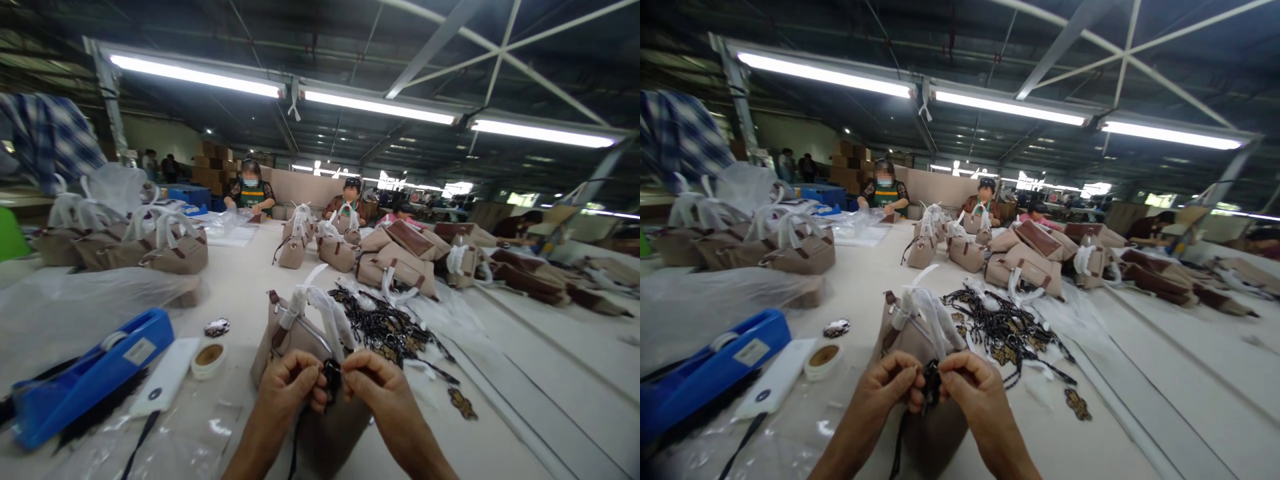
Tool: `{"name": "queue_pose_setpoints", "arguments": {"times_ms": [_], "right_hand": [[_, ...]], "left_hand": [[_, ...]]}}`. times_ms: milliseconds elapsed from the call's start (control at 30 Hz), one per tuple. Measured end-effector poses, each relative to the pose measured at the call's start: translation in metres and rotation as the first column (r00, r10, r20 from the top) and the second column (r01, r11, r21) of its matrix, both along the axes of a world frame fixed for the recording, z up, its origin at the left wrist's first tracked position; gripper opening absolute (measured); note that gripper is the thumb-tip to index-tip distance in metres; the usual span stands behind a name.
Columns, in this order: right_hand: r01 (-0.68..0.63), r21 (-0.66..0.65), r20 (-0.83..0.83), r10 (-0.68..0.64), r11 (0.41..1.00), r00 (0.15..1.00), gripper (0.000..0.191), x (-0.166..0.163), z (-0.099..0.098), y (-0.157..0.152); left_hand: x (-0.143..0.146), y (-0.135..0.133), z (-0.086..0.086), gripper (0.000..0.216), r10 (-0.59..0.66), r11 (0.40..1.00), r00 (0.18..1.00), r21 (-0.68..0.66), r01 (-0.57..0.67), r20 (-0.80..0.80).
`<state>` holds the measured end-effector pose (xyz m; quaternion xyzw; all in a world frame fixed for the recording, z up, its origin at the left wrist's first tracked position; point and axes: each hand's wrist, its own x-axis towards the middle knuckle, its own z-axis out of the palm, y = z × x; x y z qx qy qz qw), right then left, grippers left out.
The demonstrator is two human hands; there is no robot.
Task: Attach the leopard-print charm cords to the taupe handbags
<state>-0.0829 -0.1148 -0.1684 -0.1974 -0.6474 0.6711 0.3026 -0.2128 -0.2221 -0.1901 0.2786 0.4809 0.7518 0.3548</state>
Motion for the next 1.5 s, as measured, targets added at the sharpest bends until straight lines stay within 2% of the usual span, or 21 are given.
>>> {"name": "queue_pose_setpoints", "arguments": {"times_ms": [100, 267, 433, 600, 867, 1067, 1200, 1300, 1400, 1500], "right_hand": [[0.049, 0.055, -0.015, -0.049, 0.997, 0.999, 0.015, -0.006, 0.001, -0.013], [0.165, 0.288, 0.007, -0.174, 0.943, 0.985, 0.009, -0.016, -0.003, -0.022], [0.217, 0.416, 0.032, -0.253, 0.883, 0.967, 0.007, -0.019, -0.005, -0.02], [0.212, 0.456, 0.034, -0.255, 0.864, 0.966, 0.006, -0.021, -0.005, -0.021], [0.271, 0.533, 0.013, -0.329, 0.801, 0.944, 0.007, -0.024, -0.001, -0.022], [0.227, 0.454, 0.034, -0.272, 0.862, 0.962, 0.009, -0.023, 0.006, -0.021], [0.21, 0.487, 0.035, -0.26, 0.848, 0.965, 0.009, -0.024, 0.01, -0.02], [0.221, 0.534, 0.04, -0.285, 0.816, 0.958, 0.008, -0.026, 0.008, -0.019], [0.234, 0.569, 0.034, -0.307, 0.788, 0.951, 0.008, -0.027, 0.005, -0.02], [0.271, 0.552, -0.012, -0.317, 0.789, 0.948, 0.008, -0.029, 0.001, -0.02]], "left_hand": [[0.003, 0.001, -0.002, 0.031, -0.011, 1.0, 1.0, -0.026, 0.012, 0.01], [0.005, 0.002, -0.006, 0.031, -0.028, 0.999, 0.999, -0.04, 0.028, 0.017], [0.006, 0.004, -0.009, 0.033, -0.098, 0.995, 0.981, 0.042, 0.092, 0.169], [0.007, 0.007, -0.009, 0.033, -0.163, 0.985, 0.949, 0.1, 0.14, 0.271], [0.007, 0.007, -0.009, 0.035, -0.17, 0.984, 0.951, 0.101, 0.148, 0.26], [0.009, 0.009, -0.004, 0.034, -0.154, 0.985, 0.949, 0.117, 0.126, 0.274], [0.01, 0.01, 0.001, 0.036, -0.144, 0.986, 0.951, 0.118, 0.116, 0.272], [0.009, 0.009, 0.001, 0.035, -0.13, 0.988, 0.963, 0.114, 0.105, 0.238], [0.007, 0.009, -0.005, 0.035, -0.082, 0.993, 0.987, 0.094, 0.07, 0.137], [0.004, 0.012, -0.013, 0.043, -0.039, 0.998, 0.998, 0.044, 0.036, 0.048]]}}
